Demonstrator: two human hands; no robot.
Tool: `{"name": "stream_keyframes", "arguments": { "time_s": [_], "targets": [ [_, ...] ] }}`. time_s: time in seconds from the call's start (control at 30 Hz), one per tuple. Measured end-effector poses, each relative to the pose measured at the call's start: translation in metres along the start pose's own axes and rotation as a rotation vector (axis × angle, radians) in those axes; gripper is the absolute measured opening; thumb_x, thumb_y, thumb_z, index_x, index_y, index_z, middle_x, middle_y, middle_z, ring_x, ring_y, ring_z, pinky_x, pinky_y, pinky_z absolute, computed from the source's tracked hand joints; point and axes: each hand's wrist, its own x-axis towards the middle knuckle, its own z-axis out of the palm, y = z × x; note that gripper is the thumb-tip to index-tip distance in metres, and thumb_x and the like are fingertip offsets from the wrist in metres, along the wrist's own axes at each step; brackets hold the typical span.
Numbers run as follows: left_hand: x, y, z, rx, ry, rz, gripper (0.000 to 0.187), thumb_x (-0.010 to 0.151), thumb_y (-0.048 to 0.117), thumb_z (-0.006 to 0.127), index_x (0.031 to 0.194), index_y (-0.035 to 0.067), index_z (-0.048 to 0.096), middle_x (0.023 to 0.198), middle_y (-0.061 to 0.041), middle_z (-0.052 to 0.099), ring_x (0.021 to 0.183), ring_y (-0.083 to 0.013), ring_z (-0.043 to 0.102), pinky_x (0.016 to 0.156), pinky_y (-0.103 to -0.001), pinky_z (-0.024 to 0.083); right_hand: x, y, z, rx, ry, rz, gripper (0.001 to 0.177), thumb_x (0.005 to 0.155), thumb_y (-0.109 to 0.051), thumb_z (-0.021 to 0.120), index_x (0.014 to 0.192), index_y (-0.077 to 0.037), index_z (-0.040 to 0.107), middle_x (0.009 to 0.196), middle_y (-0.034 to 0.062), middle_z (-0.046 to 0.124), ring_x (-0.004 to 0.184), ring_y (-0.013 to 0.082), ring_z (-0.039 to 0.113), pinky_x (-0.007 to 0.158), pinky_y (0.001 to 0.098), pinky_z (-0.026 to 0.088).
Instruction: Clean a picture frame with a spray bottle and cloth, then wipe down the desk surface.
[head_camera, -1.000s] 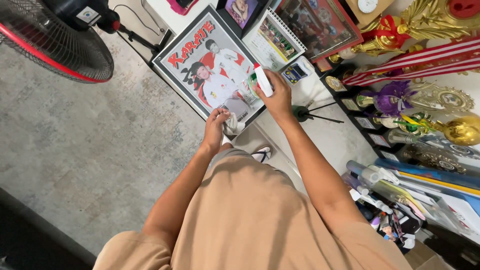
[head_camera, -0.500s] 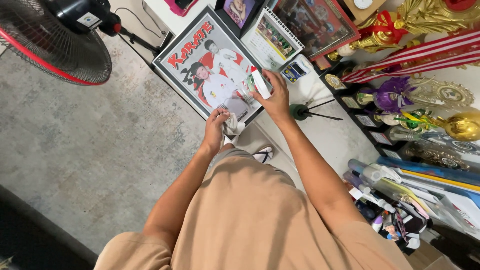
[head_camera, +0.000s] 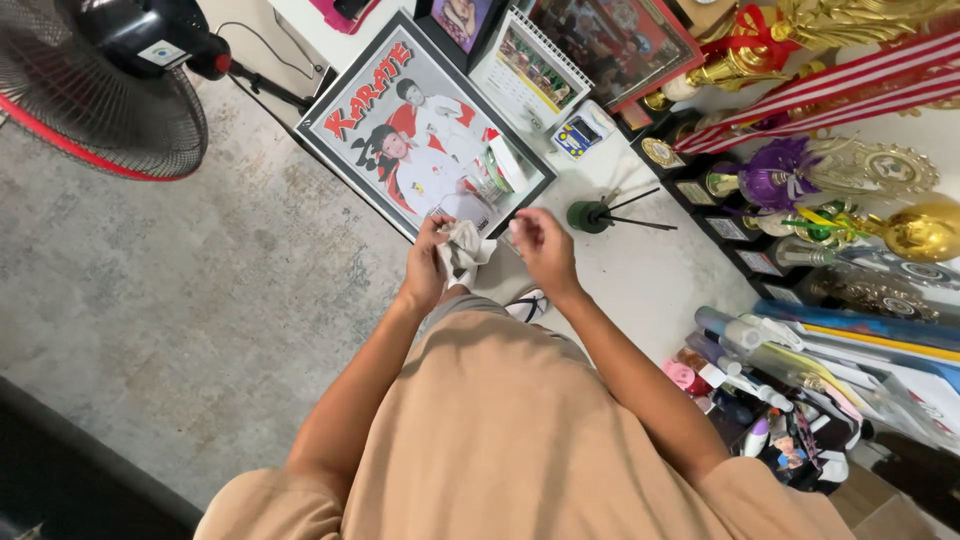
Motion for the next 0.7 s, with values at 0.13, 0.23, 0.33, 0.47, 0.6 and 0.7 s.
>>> {"name": "stream_keyframes", "arguments": {
  "time_s": [0.13,0.23,0.33,0.47,0.6,0.7],
  "targets": [
    [-0.008,-0.009,0.021,0.092,-0.193,-0.051,0.037,0.085,0.008,0.048,0.121,0.012,0.051,0.109,-0.005,0.059,0.1,-0.0173,0.06,0.091,-0.031,0.05,-0.037,-0.046,-0.026,0.471,-0.289,0.268,0.034,0.098,-0.015,0.065,0.13,-0.007,0.058,0.112,0.0019,0.066,0.094,0.0094,0.066,0.077,0.028,0.059],
    [-0.014,-0.013,0.05,0.207,-0.272,-0.149,0.032,0.086,0.004,0.05,0.117,0.013,0.051,0.107,-0.004,0.058,0.098,-0.0169,0.059,0.086,-0.031,0.05,-0.058,-0.021,-0.051,0.665,-0.283,0.369,0.03,0.094,-0.009,0.066,0.124,-0.006,0.061,0.114,-0.0005,0.067,0.096,0.0091,0.066,0.078,0.0286,0.059],
    [-0.011,-0.028,0.058,0.332,-0.343,-0.241,0.02,0.094,0.004,0.054,0.114,0.01,0.054,0.103,-0.005,0.055,0.093,-0.0176,0.054,0.08,-0.031,0.047,-0.084,0.001,-0.088,0.755,-0.189,0.41,0.026,0.096,-0.004,0.068,0.122,-0.002,0.066,0.11,0.0029,0.069,0.094,0.0121,0.064,0.08,0.0296,0.055],
    [-0.027,-0.023,0.1,0.389,-0.524,-0.347,0.015,0.095,0.003,0.054,0.11,0.006,0.056,0.108,-0.007,0.055,0.096,-0.0186,0.051,0.082,-0.031,0.045,-0.131,-0.001,-0.138,0.878,-0.029,0.378,0.025,0.098,-0.002,0.066,0.123,-0.001,0.067,0.11,0.0044,0.069,0.098,0.0131,0.064,0.089,0.0319,0.054],
    [-0.038,-0.034,0.133,0.228,-0.762,-0.41,0.03,0.083,0.0,0.05,0.112,0.007,0.054,0.119,-0.007,0.062,0.112,-0.0188,0.059,0.099,-0.031,0.051,-0.167,-0.022,-0.167,0.944,0.096,0.313,0.022,0.1,-0.004,0.064,0.122,-0.003,0.065,0.11,0.0031,0.068,0.101,0.0131,0.065,0.095,0.0349,0.056],
    [-0.047,-0.042,0.16,0.256,-0.894,-0.458,0.039,0.086,-0.001,0.051,0.124,0.007,0.054,0.122,-0.006,0.059,0.116,-0.0186,0.055,0.1,-0.03,0.048,-0.184,-0.03,-0.181,1.028,0.165,0.211,0.02,0.102,-0.006,0.062,0.122,-0.004,0.064,0.11,0.0034,0.068,0.103,0.0144,0.066,0.097,0.0365,0.056]
  ]
}}
